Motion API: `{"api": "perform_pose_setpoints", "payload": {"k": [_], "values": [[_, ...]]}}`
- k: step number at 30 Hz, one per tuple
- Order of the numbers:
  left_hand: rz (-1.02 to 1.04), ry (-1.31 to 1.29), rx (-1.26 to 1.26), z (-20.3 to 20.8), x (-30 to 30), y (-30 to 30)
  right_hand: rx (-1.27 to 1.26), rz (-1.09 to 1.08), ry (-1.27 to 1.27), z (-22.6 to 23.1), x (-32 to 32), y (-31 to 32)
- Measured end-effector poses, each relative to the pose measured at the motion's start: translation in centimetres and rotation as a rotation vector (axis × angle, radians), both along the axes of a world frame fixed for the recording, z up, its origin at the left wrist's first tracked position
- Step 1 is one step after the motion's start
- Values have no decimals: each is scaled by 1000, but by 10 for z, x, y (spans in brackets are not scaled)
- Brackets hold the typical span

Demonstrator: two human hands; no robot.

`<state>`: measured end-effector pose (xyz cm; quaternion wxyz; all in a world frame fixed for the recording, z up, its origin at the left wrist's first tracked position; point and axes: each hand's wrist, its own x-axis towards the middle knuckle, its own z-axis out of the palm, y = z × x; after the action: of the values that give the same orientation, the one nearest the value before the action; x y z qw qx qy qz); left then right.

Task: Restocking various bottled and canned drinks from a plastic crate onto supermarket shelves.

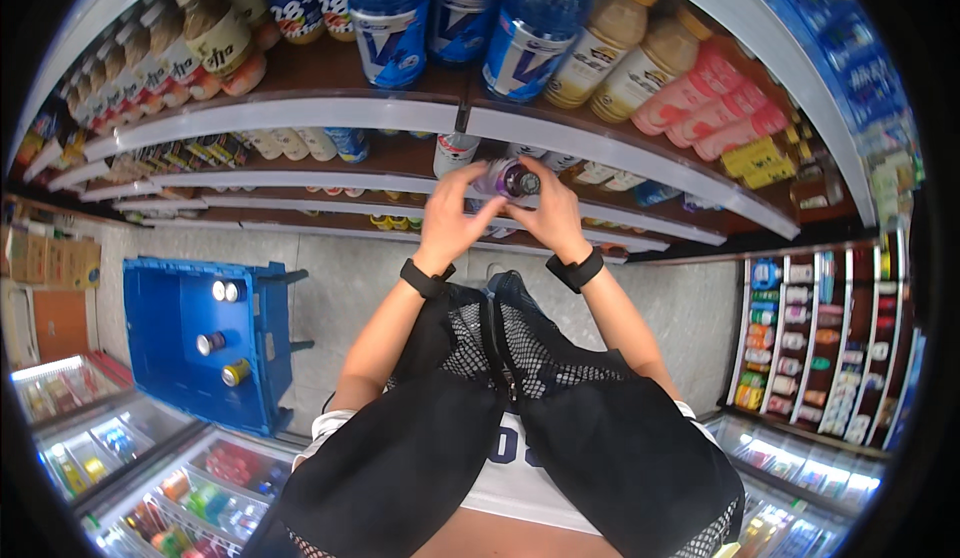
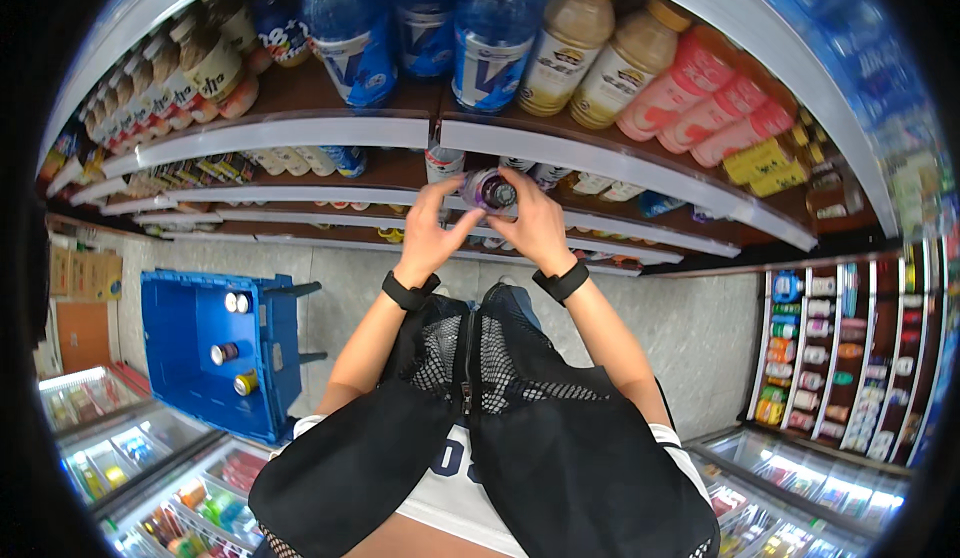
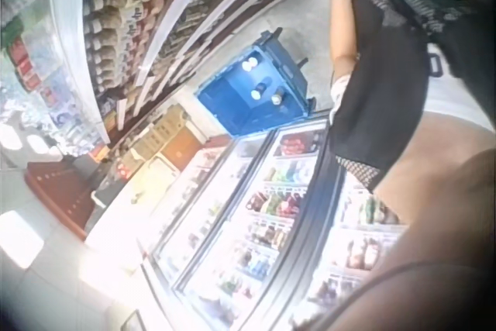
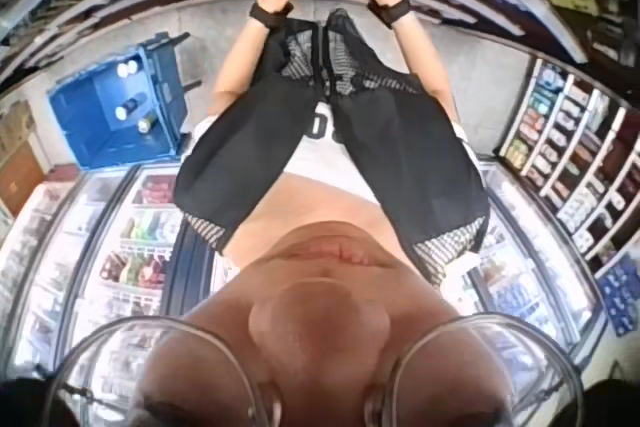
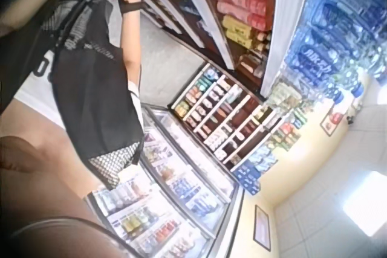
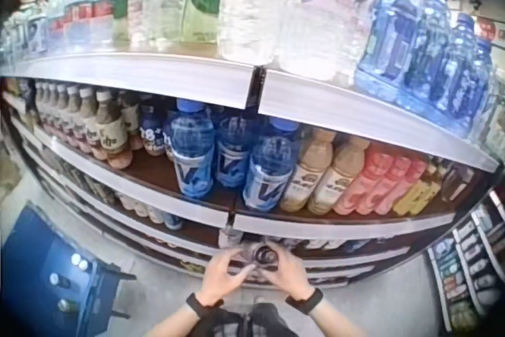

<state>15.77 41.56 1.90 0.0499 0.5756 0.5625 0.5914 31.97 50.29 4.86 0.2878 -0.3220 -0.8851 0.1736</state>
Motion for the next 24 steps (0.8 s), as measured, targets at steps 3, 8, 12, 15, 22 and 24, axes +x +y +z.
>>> {"api": "perform_pose_setpoints", "payload": {"k": [3,8,12,15,22,24], "values": [[303,-113,-134,-27,-8,0,1,32,-133,3,-5,24],[420,-212,-259,-81,-16,14,226,105,-306,-11,-13,52],[385,-262,-327,-90,-14,29,139,191,-348,-8,-26,60],[386,-308,-292,-89,-10,36,170,263,-301,-15,-29,68],[413,-294,-314,-83,-9,42,140,188,-287,-13,-34,81],[417,-292,-312,-85,-7,41,82,148,-311,-11,-35,78]]}}
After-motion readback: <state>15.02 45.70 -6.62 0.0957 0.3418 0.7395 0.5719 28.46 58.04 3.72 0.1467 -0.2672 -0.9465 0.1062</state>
